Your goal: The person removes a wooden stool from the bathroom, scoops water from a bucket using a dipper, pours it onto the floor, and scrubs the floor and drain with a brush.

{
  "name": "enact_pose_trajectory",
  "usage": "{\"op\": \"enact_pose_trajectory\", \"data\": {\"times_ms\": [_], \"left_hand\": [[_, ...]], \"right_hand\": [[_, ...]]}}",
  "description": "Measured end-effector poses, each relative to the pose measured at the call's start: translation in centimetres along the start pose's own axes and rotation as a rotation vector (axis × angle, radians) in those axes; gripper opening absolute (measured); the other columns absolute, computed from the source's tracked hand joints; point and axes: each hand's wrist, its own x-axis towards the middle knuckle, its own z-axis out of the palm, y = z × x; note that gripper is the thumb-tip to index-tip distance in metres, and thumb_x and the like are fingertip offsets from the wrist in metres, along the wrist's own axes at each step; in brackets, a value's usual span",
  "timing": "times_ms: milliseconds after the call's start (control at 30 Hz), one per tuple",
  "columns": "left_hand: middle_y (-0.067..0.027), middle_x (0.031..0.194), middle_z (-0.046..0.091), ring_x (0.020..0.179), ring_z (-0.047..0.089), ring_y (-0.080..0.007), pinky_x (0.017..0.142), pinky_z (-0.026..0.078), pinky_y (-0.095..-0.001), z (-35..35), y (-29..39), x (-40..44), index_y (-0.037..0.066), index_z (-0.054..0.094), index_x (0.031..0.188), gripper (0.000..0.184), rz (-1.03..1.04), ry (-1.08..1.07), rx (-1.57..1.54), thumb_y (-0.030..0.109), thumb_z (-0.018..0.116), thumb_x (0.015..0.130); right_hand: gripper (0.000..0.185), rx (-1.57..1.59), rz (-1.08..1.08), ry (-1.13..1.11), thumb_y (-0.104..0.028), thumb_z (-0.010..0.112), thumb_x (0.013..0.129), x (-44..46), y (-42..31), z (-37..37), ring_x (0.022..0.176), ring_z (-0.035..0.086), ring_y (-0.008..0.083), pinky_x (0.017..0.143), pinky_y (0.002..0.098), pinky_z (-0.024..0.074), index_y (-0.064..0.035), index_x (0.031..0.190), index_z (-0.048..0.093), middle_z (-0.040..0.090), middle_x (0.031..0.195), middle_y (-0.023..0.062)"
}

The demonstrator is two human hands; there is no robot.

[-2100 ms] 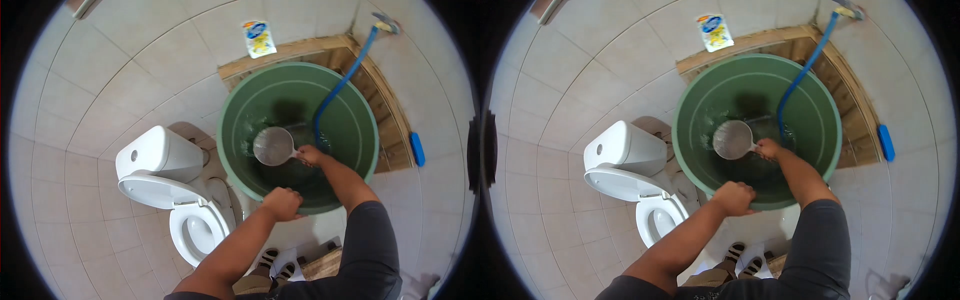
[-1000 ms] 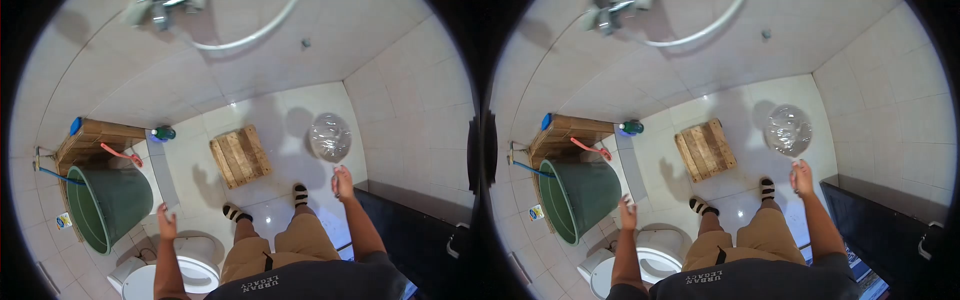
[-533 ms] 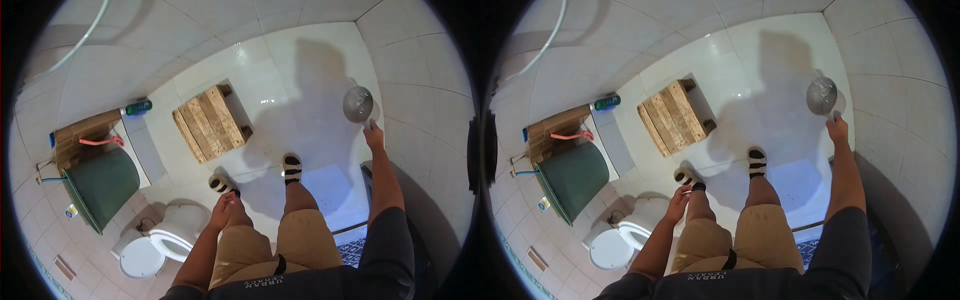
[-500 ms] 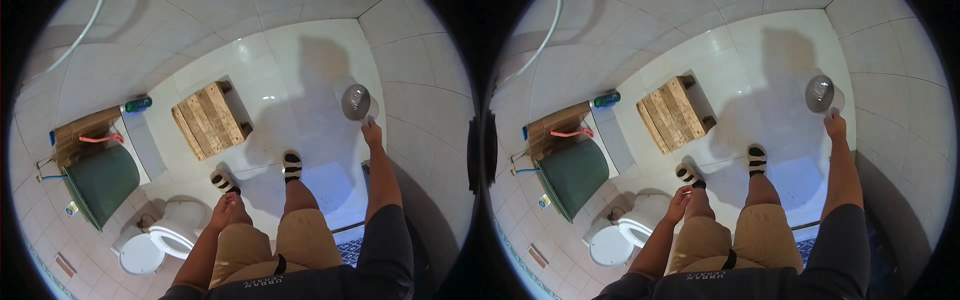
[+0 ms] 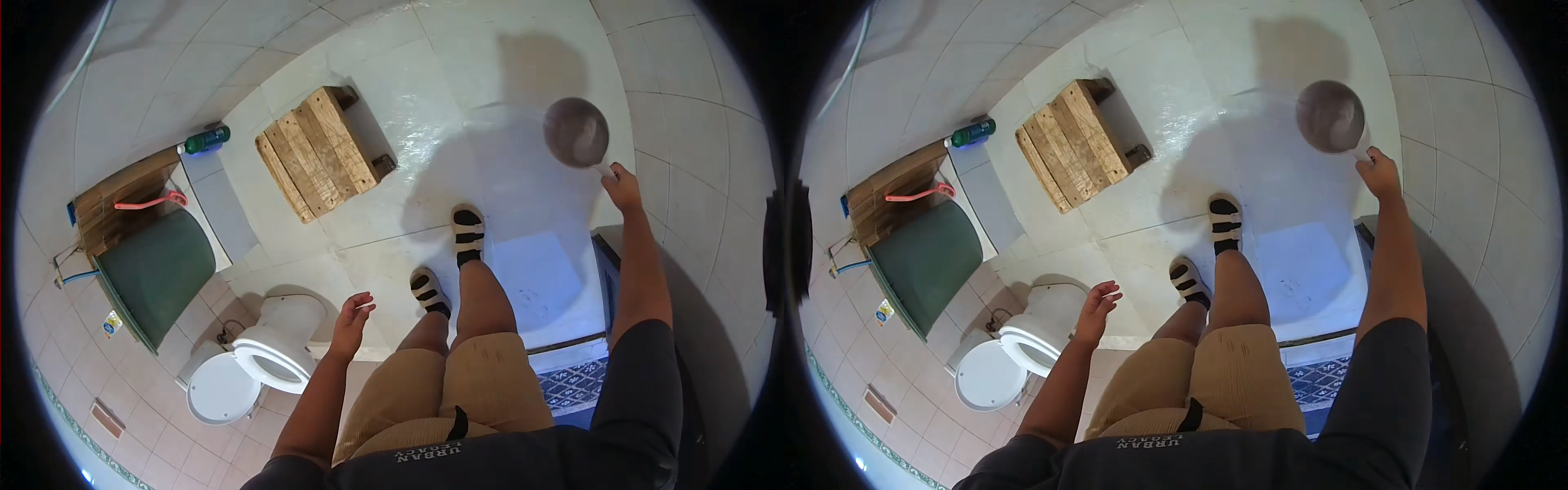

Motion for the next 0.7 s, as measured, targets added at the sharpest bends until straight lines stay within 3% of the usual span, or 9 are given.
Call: {"op": "enact_pose_trajectory", "data": {"times_ms": [133, 267, 433, 467, 700], "left_hand": [[-0.0101, 0.113, 0.046, 0.104, 0.047, -0.019, 0.091, 0.035, -0.0301, 1.1, -4.4, 0.1, 0.002, 0.04, 0.116, 0.03, 0.01, -0.065, -0.035, 0.009, 0.042, 0.087], [-0.0069, 0.115, 0.046, 0.105, 0.046, -0.0174, 0.087, 0.034, -0.0303, 0.4, -10.1, -1.4, 0.007, 0.04, 0.117, 0.033, -0.018, -0.056, -0.076, 0.016, 0.044, 0.085], [-0.0094, 0.113, 0.047, 0.103, 0.048, -0.0178, 0.09, 0.035, -0.0299, -2.0, -15.4, -3.3, 0.003, 0.04, 0.117, 0.031, -0.072, -0.021, -0.124, 0.009, 0.042, 0.086], [-0.0062, 0.114, 0.046, 0.104, 0.047, -0.0161, 0.087, 0.035, -0.0303, -2.6, -16.5, -3.9, 0.008, 0.04, 0.117, 0.031, -0.062, -0.014, -0.149, 0.014, 0.042, 0.086], [-0.0067, 0.112, 0.047, 0.101, 0.048, -0.0164, 0.083, 0.037, -0.0293, -5.4, -18.7, -8.4, 0.006, 0.039, 0.117, 0.033, 0.079, 0.064, -0.328, 0.01, 0.041, 0.084]], "right_hand": [[0.024, -0.351, -0.082, -0.032, -0.011, 0.051, 0.07, -2.5, -1.6, 1.8, 0.073, 0.056, 0.0372, 0.065, 0.0442, 0.0435, -0.0028, 0.092, 0.047, 0.058, 0.077, 0.0189], [0.025, -0.51, -0.031, 0.029, -0.007, 0.043, 0.077, -4.7, -0.5, 11.6, 0.086, 0.054, 0.0357, 0.075, 0.0438, 0.0445, -0.0035, 0.102, 0.044, 0.054, 0.091, 0.0202], [0.027, -0.355, 0.131, 0.059, -0.003, 0.038, 0.078, -11.1, -5.6, 21.0, 0.09, 0.051, 0.0403, 0.077, 0.0454, 0.0434, -0.0016, 0.105, 0.04, 0.049, 0.097, 0.0236], [0.028, -0.326, 0.144, 0.075, -0.002, 0.038, 0.078, -12.6, -6.8, 22.1, 0.09, 0.051, 0.0412, 0.077, 0.0458, 0.0432, -0.0011, 0.106, 0.039, 0.049, 0.097, 0.0246], [0.039, -0.084, -0.028, 0.242, 0.005, 0.044, 0.07, -22.2, -15.7, 22.6, 0.098, 0.041, 0.0422, 0.087, 0.0448, 0.0345, 0.0052, 0.108, 0.036, 0.041, 0.101, 0.0258]]}}
